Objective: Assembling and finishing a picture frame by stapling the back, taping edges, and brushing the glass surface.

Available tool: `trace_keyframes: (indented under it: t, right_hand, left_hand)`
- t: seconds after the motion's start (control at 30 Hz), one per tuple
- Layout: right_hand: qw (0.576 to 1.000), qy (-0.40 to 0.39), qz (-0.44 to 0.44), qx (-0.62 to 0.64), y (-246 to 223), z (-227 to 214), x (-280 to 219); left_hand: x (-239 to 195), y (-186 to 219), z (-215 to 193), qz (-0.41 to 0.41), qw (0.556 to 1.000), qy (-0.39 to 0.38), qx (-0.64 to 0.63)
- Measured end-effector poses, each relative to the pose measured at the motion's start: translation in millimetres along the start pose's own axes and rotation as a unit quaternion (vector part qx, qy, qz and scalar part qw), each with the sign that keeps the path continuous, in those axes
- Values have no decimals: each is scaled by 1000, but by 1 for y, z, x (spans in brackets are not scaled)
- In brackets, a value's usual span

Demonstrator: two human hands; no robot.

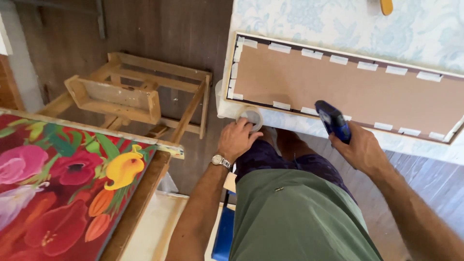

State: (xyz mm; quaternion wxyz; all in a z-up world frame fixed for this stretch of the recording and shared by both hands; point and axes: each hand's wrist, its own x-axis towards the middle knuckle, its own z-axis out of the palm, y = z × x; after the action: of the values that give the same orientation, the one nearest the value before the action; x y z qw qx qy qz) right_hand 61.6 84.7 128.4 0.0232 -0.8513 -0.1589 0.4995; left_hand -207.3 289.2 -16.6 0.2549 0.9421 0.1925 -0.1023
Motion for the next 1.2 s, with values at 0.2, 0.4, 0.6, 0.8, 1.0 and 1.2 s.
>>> trace_keyframes:
  t: [0.2,0.4,0.6,0.8,1.0,1.2]
  right_hand:
    - [965,22,-224,-135,-7,-8,49]
    - [870,-11,-268,-413,-94,-40,83]
    - [690,-55,-396,-603,-180,-41,115]
    - [575,-82,-390,-714,-242,-17,121]
    - [551,-111,-363,-743,-266,9,122]
    - [571,-132,-324,-743,-278,17,111]
  left_hand:
    - [4,-9,14,4,982,137,128]
    - [31,-4,-3,-67,975,206,52]
    - [47,-18,17,-86,980,172,-51]
    - [52,-16,1,-35,959,279,-39]
    - [52,-27,24,-47,955,283,-76]
    - [53,-27,25,-43,937,329,-107]
